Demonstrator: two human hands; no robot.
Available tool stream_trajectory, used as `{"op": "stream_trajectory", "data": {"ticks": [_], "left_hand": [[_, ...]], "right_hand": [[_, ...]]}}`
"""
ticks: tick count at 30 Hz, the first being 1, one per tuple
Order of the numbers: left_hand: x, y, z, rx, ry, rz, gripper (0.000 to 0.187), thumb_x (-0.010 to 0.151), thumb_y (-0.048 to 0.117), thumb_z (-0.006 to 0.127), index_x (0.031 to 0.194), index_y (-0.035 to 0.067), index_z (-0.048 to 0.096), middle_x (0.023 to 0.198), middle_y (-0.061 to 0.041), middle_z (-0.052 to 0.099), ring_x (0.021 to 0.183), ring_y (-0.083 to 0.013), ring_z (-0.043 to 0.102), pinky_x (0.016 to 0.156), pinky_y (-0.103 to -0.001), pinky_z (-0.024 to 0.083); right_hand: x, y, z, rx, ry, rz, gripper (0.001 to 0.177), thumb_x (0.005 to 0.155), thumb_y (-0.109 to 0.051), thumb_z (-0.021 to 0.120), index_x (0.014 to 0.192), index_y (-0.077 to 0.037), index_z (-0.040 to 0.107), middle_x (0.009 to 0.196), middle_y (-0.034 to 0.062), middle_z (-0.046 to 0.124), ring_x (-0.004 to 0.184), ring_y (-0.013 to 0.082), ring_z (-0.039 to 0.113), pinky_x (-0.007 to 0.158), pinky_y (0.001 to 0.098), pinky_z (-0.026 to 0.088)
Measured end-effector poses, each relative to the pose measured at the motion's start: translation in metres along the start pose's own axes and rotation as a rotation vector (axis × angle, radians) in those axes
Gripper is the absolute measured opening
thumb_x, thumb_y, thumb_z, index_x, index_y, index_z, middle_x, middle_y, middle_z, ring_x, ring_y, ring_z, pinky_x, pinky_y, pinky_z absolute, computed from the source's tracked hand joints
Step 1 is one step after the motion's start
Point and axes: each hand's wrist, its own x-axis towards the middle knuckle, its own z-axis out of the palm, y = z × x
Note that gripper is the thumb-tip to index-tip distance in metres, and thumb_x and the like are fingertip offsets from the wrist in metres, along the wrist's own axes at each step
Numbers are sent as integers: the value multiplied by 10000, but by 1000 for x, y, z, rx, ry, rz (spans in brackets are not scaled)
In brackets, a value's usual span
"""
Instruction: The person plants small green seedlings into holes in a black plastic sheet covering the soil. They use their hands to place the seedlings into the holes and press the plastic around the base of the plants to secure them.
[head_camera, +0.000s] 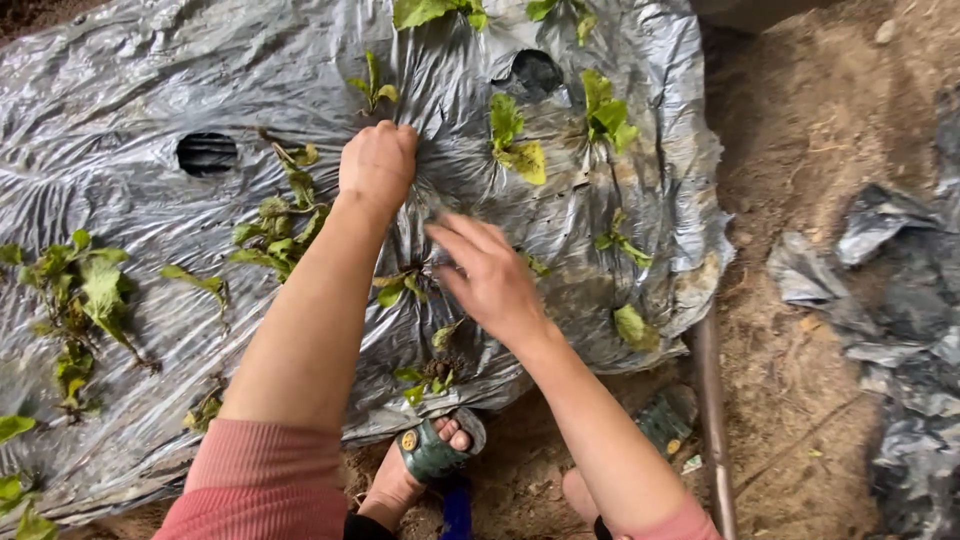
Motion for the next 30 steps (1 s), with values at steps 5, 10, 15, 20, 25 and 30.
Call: {"op": "stream_trajectory", "data": {"ticks": [5,10,15,20,25,30], "left_hand": [[-23,8,-47,-111,17,-62,247,933,99,552,1046,144,767,851,-100,737,807,-363,760,689,-489,629],[-107,13,-132,-305,62,-134,340,894,190,729,1232,156,711,984,-135,734,945,-408,729,816,-547,599],[-204,-6,-102,-572,324,-195,329,862,148,745,1188,120,714,1078,-135,723,1000,-395,695,844,-511,571],[-229,-10,-56,-553,470,-201,259,835,133,761,1094,131,750,1029,-75,713,1010,-322,682,862,-431,564],[-175,3,-69,-367,636,-43,211,814,198,725,1021,190,758,1029,-20,694,1051,-274,648,848,-390,534],[-95,13,-47,-228,327,-12,128,914,226,589,990,238,692,968,-6,555,1018,-269,520,771,-402,449]], "right_hand": [[-82,28,25,-264,2,34,143,867,-284,751,1008,-266,745,978,-66,673,937,215,675,732,337,583],[-105,15,55,-412,-134,-90,229,794,-243,819,1000,-209,727,999,26,632,897,278,678,644,400,582],[-102,22,62,-117,-74,-19,102,949,-163,612,982,-163,709,904,43,630,858,293,683,700,368,594],[-44,-28,5,193,200,319,146,874,-162,810,990,-102,743,816,103,722,731,243,731,640,345,599],[34,-20,6,689,373,471,173,903,-47,768,1029,15,666,832,169,695,689,239,740,618,319,650],[100,20,30,611,385,400,189,902,-47,759,1056,21,674,835,159,688,669,203,732,570,293,651]]}}
